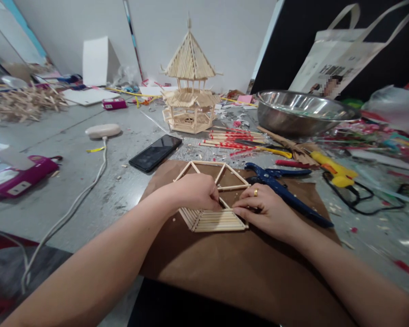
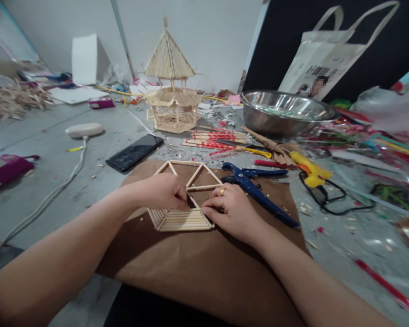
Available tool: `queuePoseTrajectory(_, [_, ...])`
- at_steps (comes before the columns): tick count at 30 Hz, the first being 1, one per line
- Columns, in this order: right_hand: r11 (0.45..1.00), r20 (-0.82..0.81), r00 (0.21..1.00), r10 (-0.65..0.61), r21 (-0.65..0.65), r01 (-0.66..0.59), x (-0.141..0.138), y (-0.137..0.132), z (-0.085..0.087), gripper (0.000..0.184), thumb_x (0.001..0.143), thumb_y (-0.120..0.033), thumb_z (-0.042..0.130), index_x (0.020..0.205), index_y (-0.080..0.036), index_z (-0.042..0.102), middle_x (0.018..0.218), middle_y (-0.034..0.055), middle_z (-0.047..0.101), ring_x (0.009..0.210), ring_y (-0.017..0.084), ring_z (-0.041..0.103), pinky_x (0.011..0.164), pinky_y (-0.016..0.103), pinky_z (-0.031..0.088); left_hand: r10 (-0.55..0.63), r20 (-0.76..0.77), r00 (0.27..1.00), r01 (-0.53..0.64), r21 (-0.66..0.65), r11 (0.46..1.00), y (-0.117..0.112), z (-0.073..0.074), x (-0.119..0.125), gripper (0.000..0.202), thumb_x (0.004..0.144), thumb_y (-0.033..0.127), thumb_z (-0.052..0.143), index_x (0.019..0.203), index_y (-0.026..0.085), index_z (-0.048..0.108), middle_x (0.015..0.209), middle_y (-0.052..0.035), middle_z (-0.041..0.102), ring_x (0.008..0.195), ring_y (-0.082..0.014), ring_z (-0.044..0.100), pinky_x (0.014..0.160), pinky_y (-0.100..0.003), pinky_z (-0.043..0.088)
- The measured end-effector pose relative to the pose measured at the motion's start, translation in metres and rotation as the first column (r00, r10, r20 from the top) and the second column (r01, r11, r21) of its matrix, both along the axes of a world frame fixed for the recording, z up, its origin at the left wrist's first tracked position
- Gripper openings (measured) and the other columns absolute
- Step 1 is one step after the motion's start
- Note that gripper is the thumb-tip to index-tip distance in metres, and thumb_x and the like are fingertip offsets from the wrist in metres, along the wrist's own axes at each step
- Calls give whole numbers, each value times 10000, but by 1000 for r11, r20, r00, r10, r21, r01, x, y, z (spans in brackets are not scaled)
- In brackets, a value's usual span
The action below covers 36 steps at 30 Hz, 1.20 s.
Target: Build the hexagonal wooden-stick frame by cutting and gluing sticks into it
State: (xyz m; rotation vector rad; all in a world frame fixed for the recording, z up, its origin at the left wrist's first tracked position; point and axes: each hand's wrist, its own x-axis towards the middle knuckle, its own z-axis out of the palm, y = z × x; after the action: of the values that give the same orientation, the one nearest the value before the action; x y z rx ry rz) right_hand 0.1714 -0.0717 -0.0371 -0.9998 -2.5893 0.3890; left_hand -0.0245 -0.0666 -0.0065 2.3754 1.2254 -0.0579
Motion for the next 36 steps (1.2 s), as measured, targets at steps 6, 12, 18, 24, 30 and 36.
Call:
queuePoseTrajectory(6, [1000, 10, 1000, -6, 16, 6, -1, -1, 1, 190, 734, -317, 494, 714, -221, 657, 686, 25, 602, 727, 151, 474, 682, 312, 327, 6, -12, 1000, -6, -1, 1000, 1, 0, 0, 282, 635, 399, 465, 679, 189, 648, 587, 3, 601, 497, -82, 458, 472, -189, 285])
queuePoseTrajectory(12, [1000, 15, 1000, -8, 16, 8, -2, -1, 1, 185, 732, -312, 495, 700, -223, 655, 679, 24, 599, 720, 151, 468, 678, 313, 324, 12, -10, 1000, -13, -10, 1000, 1, -1, -1, 287, 635, 400, 465, 685, 186, 649, 599, 0, 606, 501, -80, 460, 479, -186, 289])
queuePoseTrajectory(18, [1000, 27, 999, -23, 15, 23, -2, -1, 0, 191, 731, -318, 493, 697, -221, 653, 676, 22, 598, 716, 151, 465, 677, 311, 323, 6, -2, 1000, -6, -3, 1000, 2, 1, 0, 289, 636, 405, 461, 678, 187, 647, 595, 1, 605, 502, -82, 458, 479, -188, 288])
queuePoseTrajectory(24, [999, 29, 999, -22, 24, 21, -3, -1, 1, 194, 730, -307, 491, 676, -210, 650, 659, 27, 597, 703, 149, 467, 667, 304, 326, 19, -15, 1000, -19, -2, 1000, 0, 0, 0, 282, 631, 402, 469, 679, 191, 650, 605, 1, 611, 512, -86, 466, 484, -188, 291])
queuePoseTrajectory(30, [999, 26, 999, -27, 21, 26, -4, -1, 0, 187, 728, -313, 493, 680, -215, 645, 671, 22, 597, 715, 150, 465, 668, 306, 315, 9, -16, 1000, -9, -2, 1000, -1, 2, 2, 273, 633, 383, 466, 680, 186, 650, 593, 2, 602, 503, -83, 458, 479, -185, 290])
queuePoseTrajectory(36, [999, 40, 999, -34, 32, 33, -3, -2, 2, 176, 728, -303, 492, 675, -215, 635, 674, 15, 599, 723, 151, 463, 668, 314, 296, 6, -12, 1000, -6, -4, 1000, 0, 3, 1, 271, 636, 384, 459, 670, 186, 641, 577, 7, 591, 490, -79, 444, 469, -184, 284])
